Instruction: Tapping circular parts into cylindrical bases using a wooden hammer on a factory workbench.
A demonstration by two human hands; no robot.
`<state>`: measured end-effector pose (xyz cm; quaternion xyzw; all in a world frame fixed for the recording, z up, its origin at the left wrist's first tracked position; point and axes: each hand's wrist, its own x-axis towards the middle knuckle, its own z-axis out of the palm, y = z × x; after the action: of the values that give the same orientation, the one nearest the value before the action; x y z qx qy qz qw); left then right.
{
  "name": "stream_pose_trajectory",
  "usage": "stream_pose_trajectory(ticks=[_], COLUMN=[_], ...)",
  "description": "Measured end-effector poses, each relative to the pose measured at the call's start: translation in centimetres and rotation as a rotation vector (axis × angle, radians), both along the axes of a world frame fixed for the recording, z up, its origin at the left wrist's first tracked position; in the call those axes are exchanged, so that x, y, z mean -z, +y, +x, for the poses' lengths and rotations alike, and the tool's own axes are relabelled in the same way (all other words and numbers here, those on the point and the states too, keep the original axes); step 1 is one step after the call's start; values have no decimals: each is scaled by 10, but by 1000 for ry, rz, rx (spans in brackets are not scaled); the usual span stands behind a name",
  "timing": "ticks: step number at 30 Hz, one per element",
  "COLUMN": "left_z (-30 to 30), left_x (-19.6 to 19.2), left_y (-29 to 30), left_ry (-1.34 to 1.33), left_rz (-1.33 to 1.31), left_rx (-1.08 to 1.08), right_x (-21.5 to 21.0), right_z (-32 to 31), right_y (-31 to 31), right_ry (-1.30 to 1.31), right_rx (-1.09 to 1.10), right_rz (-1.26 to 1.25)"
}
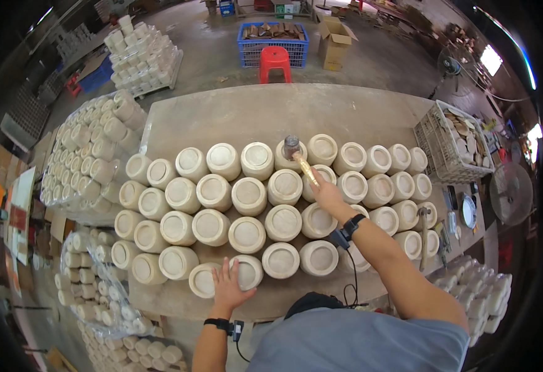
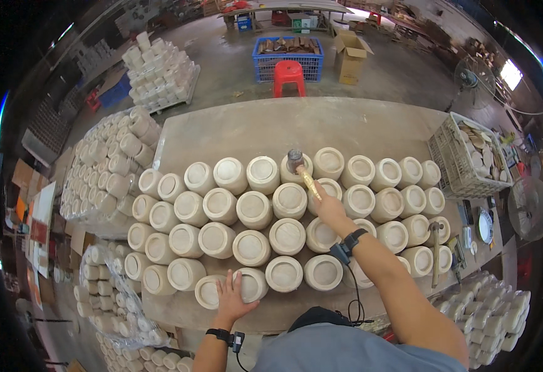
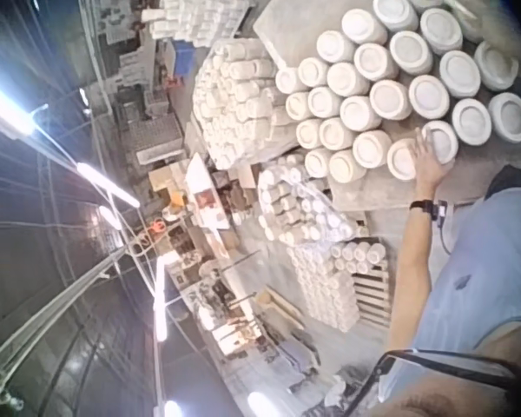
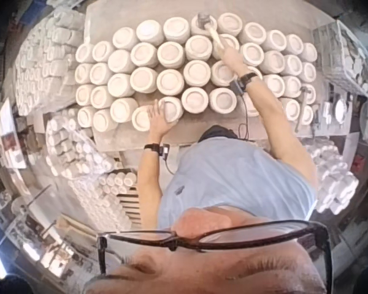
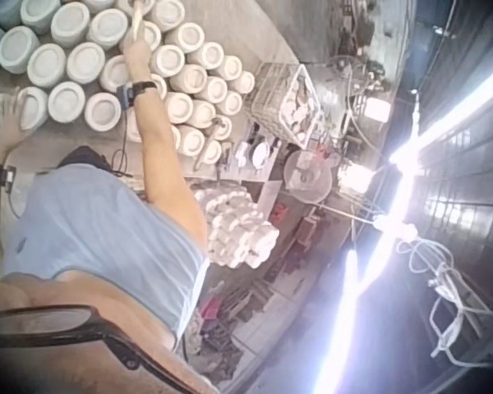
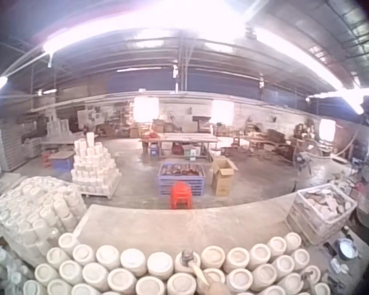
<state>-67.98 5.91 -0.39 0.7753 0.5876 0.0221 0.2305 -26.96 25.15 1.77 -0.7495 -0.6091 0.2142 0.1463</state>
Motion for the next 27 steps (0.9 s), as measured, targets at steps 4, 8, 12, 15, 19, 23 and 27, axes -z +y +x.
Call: stream_pose_trajectory(ticks=[4, 8, 12, 15, 19, 23, 27], left_z=[-3, -2, -4, -3, -1, -1, -4], left_x=[-1, -4, -4, 0, 3, -2, -4], left_y=[-1, 3, 1, -2, 0, 0, -1], left_ry=[31, 22, 32, 30, 0, 9, 7], left_rz=[51, 35, 30, 19, 68, 65, 53], left_rx=[14, 17, 23, 9, 29, 28, 14], right_x=[-64, -87, -18, -2, -5, -68, -22], right_z=[-16, -32, -23, -21, 3, -17, -21], right_y=[1, 8, 8, 7, 14, 14, 12], right_ry=[176, 297, 117, 0, 35, 220, 162], right_rx=[41, 65, 65, 42, -49, 75, 66], right_rz=[175, 599, 535, -106, 354, 395, 436])
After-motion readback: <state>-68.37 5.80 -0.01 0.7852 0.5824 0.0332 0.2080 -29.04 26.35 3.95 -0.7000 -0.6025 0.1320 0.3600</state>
